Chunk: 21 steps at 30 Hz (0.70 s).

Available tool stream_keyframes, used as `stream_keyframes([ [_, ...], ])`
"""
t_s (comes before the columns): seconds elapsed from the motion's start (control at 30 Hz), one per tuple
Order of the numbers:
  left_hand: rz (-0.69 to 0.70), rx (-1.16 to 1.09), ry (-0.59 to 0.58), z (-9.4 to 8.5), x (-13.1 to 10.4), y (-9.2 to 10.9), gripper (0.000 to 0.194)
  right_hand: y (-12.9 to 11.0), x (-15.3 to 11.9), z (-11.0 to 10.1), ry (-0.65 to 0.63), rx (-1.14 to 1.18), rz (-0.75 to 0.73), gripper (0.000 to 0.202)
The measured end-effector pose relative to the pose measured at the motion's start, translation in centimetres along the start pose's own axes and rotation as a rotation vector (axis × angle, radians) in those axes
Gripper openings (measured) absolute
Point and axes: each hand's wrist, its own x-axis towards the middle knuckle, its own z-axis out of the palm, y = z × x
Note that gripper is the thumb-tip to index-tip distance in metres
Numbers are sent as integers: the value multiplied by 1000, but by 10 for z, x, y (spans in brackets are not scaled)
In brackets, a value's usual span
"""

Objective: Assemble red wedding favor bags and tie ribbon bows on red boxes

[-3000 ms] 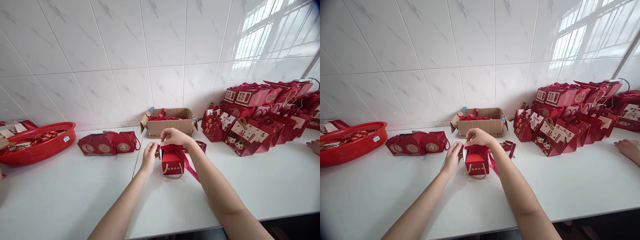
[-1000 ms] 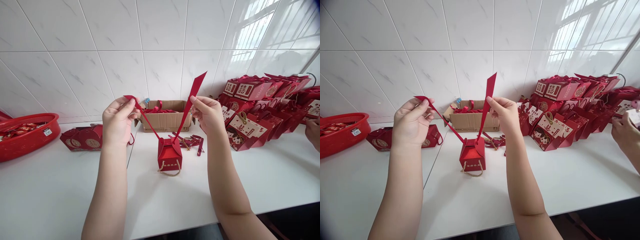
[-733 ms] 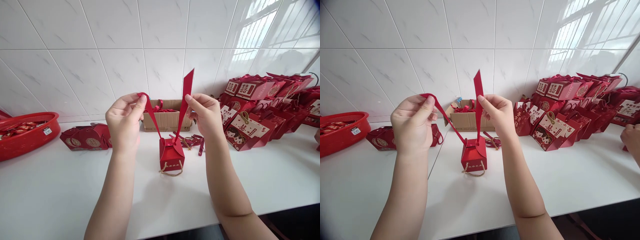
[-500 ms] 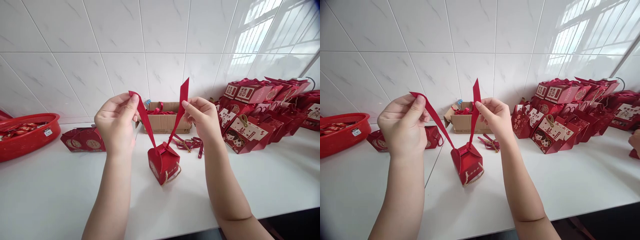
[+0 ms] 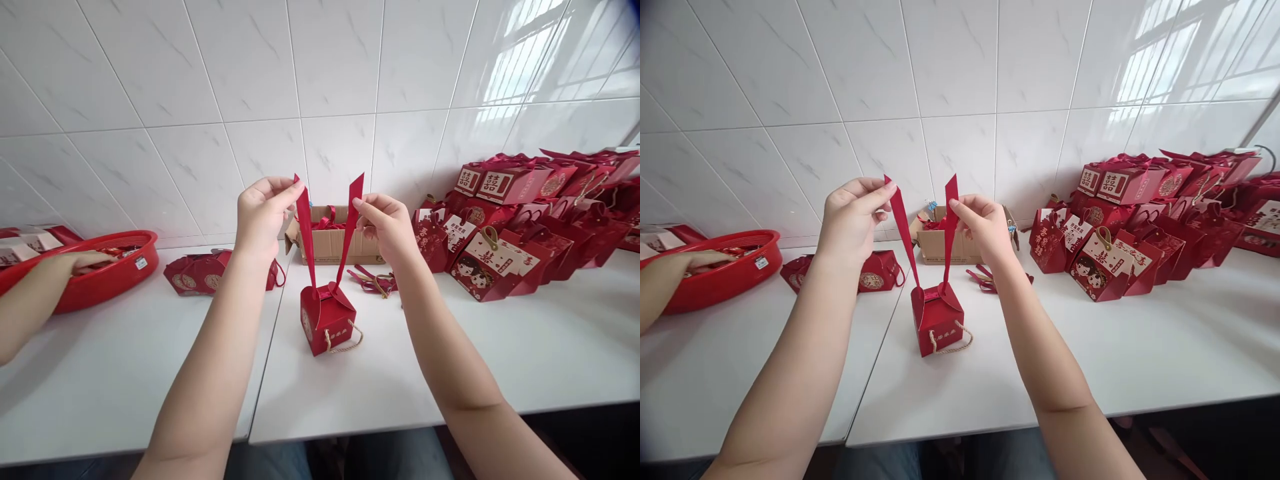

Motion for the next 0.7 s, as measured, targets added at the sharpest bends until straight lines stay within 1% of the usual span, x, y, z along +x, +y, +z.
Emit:
stream_keyframes([
  [0.23,10,57,-74,3,-2,6,14,-12,-5,-5,9,52,7,30],
  [0.4,6,64,-61,4,-2,6,13,-19,-10,-6,43,23,19,30],
  [0.7,29,68,-30,6,-2,7,12,-18,-10,-2,42,1,67,32],
])
